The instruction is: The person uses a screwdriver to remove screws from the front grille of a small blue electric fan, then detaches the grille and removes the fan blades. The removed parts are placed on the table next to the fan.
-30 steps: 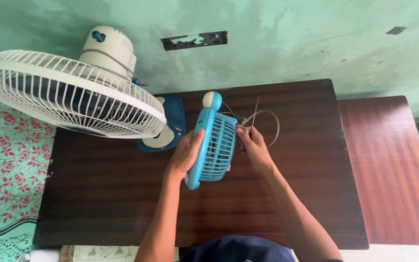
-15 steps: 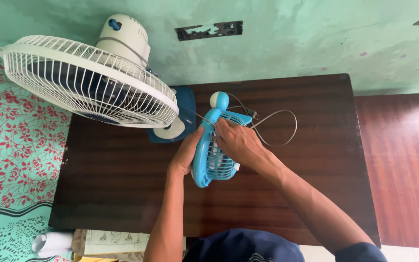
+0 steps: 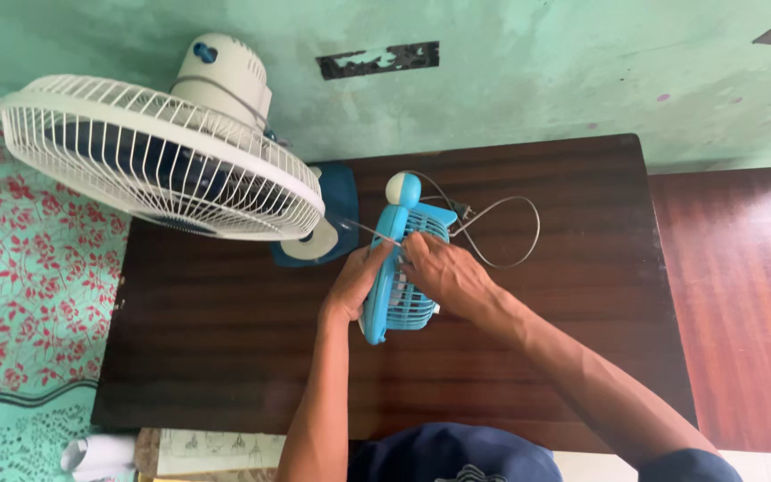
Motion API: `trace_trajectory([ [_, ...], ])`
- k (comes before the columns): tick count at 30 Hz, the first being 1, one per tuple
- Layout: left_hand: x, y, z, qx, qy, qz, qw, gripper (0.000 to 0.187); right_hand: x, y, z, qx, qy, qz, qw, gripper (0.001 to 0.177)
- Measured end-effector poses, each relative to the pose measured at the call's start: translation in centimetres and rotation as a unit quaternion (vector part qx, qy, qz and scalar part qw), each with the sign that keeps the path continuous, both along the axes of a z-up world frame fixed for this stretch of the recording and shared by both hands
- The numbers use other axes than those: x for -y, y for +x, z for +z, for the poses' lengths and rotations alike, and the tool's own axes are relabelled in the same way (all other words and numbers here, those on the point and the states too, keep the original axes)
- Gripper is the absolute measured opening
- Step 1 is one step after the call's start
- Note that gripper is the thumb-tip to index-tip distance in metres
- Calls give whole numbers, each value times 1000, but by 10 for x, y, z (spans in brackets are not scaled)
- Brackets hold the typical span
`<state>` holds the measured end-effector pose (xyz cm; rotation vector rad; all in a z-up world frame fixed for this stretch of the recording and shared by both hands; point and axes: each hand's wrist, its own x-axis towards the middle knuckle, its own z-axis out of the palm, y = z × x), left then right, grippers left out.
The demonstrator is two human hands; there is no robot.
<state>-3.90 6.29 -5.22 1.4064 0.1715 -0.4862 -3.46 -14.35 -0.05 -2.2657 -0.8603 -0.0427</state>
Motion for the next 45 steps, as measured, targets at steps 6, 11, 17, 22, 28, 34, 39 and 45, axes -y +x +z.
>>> trace_trajectory([
  [6,1,5,5,-37,12,-27,999,69,11,-20,1,-123,76,-84,986,33],
  [11,-4,12,-6,-69,-48,-8,996,72,36,-33,12,-128,115,-145,974,19],
  [17,-26,20,2,-98,-68,36,992,68,47,-38,34,-58,77,-117,988,25],
  [22,-42,25,5,-96,-32,45,994,73,27,-38,36,-59,108,-109,986,26],
  [28,-57,28,1,-96,-3,61,994,69,2,-37,29,-77,141,-119,980,24],
  [34,-71,34,-4,-92,45,107,989,68,-12,-35,19,-79,168,-106,977,25],
  [39,-75,42,-10,-93,68,98,988,65,-21,-33,13,-49,178,-110,977,23],
  [45,-89,50,-17,-133,125,123,976,72,-33,-32,17,-82,186,-125,971,25],
])
